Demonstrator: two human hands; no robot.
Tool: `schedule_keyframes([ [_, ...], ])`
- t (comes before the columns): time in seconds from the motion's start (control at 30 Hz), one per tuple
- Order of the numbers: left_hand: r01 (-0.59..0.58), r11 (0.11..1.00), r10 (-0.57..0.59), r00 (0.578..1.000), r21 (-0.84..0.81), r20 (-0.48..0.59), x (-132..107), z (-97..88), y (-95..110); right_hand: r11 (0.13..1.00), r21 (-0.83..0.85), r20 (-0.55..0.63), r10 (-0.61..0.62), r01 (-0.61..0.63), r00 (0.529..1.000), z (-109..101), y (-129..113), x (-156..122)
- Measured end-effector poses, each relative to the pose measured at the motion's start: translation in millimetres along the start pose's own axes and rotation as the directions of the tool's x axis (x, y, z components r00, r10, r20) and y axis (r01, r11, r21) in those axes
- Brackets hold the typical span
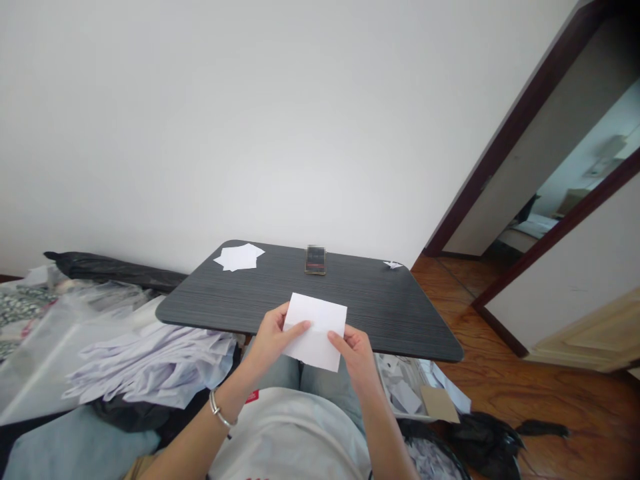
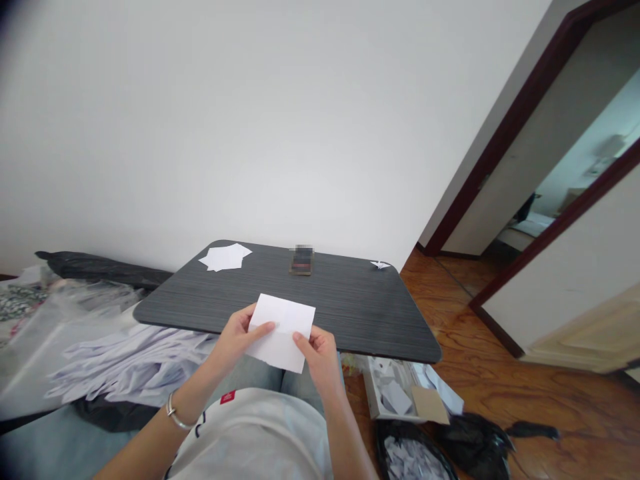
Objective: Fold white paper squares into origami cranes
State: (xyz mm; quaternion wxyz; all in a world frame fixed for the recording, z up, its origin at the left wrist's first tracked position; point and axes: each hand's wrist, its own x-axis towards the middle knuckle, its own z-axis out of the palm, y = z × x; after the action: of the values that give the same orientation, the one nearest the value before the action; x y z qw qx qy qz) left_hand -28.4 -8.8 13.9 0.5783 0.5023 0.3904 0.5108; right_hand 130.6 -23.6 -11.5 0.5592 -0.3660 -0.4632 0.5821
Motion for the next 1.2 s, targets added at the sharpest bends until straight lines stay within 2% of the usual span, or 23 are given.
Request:
schedule_keyframes([
  [0.13, 0.054, 0.998, -0.053, 0.999, -0.020, 0.005, -1.2, 3.3, 1.6, 0.999, 0.031, -0.020, 0.044, -0.044, 0.999, -0.8, -0.8, -0.6],
  [0.27, 0.060, 0.998, -0.061, 0.997, -0.015, -0.048, -0.8, 3.0, -0.8, 0.999, 0.035, -0.035, 0.038, -0.037, 0.999, -2.0, 1.3, 1.4],
  [0.4, 0.031, 0.998, -0.036, 0.994, -0.047, -0.108, -0.1, 3.1, -4.1, 0.997, -0.069, -0.040, 0.016, -0.019, 0.999, -2.9, 6.1, 4.1],
  [0.57, 0.035, 0.999, -0.040, 0.992, -0.037, -0.122, -0.7, 8.2, -9.9, 0.985, -0.173, -0.045, 0.009, -0.016, 0.999, -0.8, 8.6, 3.6],
  [0.73, 0.044, 0.999, -0.048, 0.981, -0.028, -0.188, 3.1, 6.3, -19.8, 0.960, -0.278, -0.068, -0.067, 0.046, 0.995, -2.3, 5.9, 2.8],
  [0.93, 0.008, 0.990, -0.040, 0.974, -0.142, -0.221, 4.4, 5.8, -25.1, 0.968, -0.248, -0.082, -0.068, 0.046, 0.994, -4.7, 8.5, 6.0],
  [1.1, -0.118, 0.982, 0.082, 0.970, -0.149, -0.228, 4.1, -4.2, -18.1, 0.989, -0.140, -0.094, -0.055, 0.041, 0.994, -11.8, 11.8, 10.1],
  [1.2, -0.264, 0.964, 0.253, 0.949, -0.034, -0.186, 4.2, -18.2, -14.7, 0.992, -0.111, -0.120, -0.065, 0.052, 0.991, -17.6, 10.1, 11.4],
])
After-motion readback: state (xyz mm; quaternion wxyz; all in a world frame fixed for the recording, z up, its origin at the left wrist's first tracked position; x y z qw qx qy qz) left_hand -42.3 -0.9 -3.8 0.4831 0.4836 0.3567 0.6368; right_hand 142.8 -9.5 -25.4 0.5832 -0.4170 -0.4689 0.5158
